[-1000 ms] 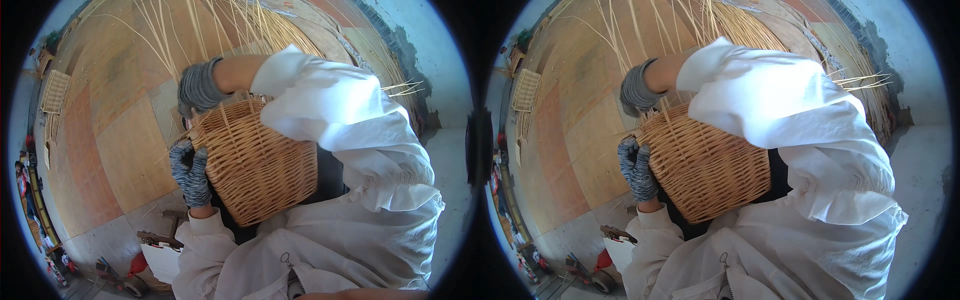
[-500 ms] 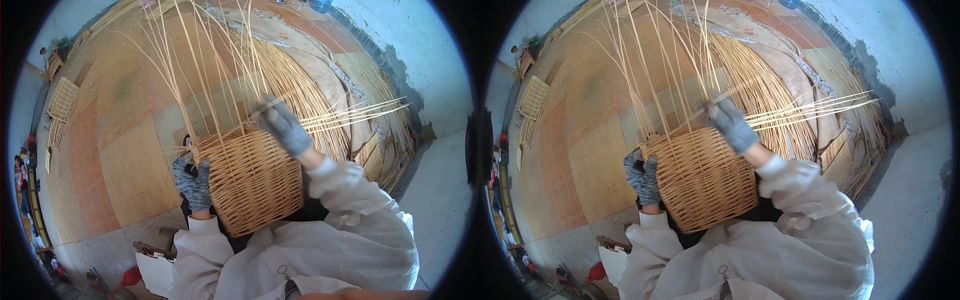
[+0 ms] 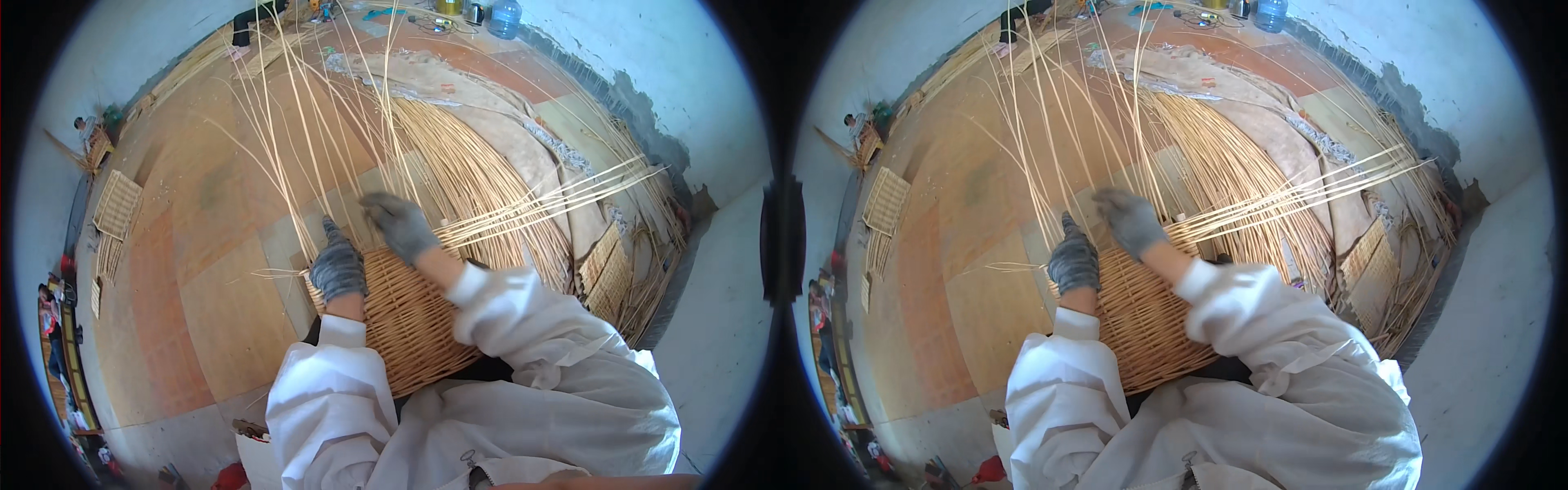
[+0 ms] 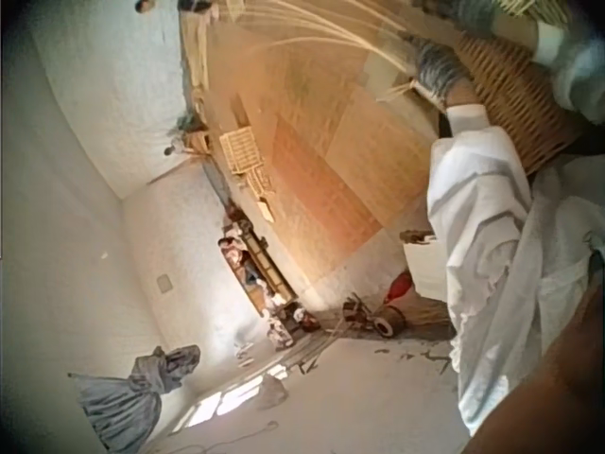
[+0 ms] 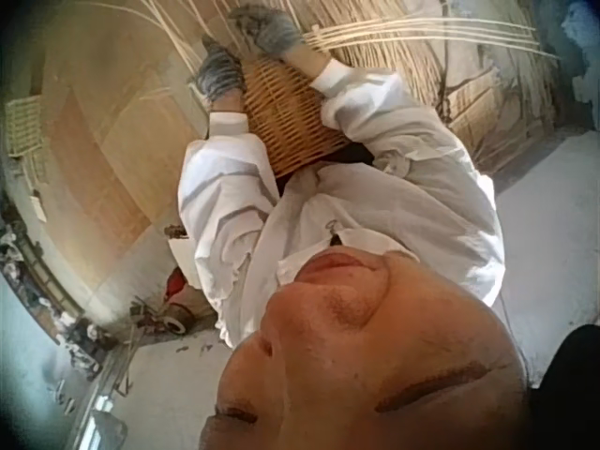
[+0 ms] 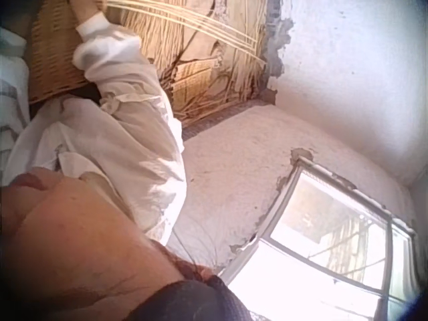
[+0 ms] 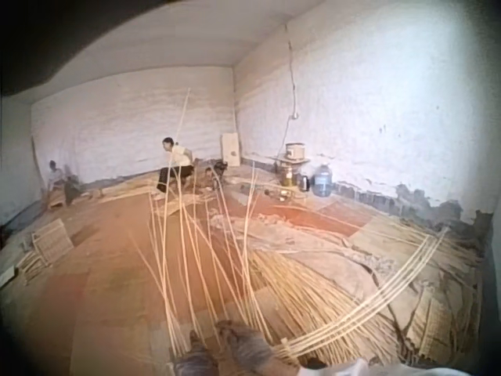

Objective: The person weaves a basket by hand, interlacing thin bamboo strips through a vertical frame. They repeatedly adjust the basket's position and pull the strips tight to maintain tension and alignment.

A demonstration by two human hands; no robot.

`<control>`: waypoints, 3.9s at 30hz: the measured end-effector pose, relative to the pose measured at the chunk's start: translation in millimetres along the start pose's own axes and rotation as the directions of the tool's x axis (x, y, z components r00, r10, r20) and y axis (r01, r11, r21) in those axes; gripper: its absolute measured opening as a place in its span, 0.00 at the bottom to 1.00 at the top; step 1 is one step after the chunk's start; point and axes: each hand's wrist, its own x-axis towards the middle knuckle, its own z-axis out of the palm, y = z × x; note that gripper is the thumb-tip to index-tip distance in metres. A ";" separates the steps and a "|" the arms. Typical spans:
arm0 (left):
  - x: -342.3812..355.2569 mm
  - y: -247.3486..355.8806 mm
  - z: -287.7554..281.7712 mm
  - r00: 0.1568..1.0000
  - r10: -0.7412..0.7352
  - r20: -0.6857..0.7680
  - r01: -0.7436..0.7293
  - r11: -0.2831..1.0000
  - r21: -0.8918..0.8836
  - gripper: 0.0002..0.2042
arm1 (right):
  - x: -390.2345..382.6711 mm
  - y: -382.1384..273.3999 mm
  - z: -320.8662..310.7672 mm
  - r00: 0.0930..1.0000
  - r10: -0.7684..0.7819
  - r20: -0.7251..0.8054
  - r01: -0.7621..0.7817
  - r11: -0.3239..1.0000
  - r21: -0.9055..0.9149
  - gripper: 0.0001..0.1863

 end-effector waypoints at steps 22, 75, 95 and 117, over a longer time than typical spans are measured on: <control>-41.2 60.3 89.1 0.610 0.620 -0.494 -0.546 0.780 0.305 0.26 | -11.6 31.3 -159.1 0.988 -0.033 -0.153 -0.128 0.392 -0.911 0.24; -29.7 -96.4 79.6 0.610 0.250 -0.752 -0.674 0.663 -0.326 0.19 | -43.6 -40.0 17.0 0.954 -0.221 0.201 0.295 0.808 -0.511 0.11; -9.1 -113.8 85.9 0.749 0.000 -0.663 -0.641 0.256 -0.724 0.16 | -39.0 -27.2 63.7 0.821 -0.410 0.397 0.566 0.672 -0.478 0.10; 6.2 -103.4 68.5 0.988 -0.073 -0.135 -0.146 -0.170 -0.975 0.07 | -25.2 -29.5 24.7 0.889 -0.360 0.284 0.455 0.766 -0.454 0.09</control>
